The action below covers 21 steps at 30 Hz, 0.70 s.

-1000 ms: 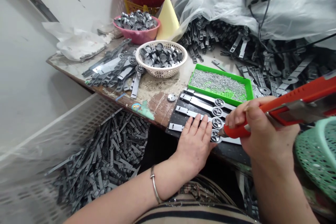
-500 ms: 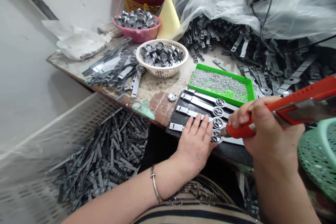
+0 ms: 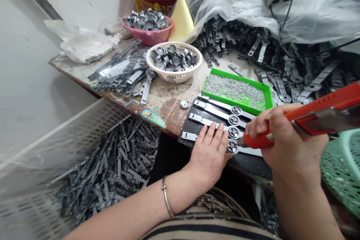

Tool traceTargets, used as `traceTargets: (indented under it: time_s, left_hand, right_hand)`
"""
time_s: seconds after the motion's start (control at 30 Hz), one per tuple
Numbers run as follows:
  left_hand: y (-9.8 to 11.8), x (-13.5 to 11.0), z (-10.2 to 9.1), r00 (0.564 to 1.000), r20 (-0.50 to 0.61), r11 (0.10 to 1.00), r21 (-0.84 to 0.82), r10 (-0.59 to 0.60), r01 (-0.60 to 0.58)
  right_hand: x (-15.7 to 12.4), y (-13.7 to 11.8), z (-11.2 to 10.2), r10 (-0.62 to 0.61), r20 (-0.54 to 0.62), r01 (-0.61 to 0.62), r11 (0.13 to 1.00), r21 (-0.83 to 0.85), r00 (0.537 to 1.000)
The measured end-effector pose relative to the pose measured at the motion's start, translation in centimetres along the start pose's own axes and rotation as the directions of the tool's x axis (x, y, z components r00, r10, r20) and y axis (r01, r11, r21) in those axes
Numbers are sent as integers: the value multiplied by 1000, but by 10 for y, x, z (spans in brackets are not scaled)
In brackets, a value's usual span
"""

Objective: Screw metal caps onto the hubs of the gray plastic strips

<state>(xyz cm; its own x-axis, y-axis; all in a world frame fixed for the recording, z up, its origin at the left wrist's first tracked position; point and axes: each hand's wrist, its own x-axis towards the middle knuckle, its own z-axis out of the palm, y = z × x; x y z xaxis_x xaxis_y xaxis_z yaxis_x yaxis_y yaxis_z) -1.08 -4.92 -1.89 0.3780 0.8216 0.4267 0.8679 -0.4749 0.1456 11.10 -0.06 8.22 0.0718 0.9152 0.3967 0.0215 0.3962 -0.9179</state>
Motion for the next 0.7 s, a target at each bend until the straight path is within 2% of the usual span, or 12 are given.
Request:
traceTargets:
  time_s: [0.7]
  left_hand:
    - [0,1,-3,1000,30,1000,-10,-4,4]
  right_hand:
    - [-1,-3,-2,-8,-5,8,1000,10,1000]
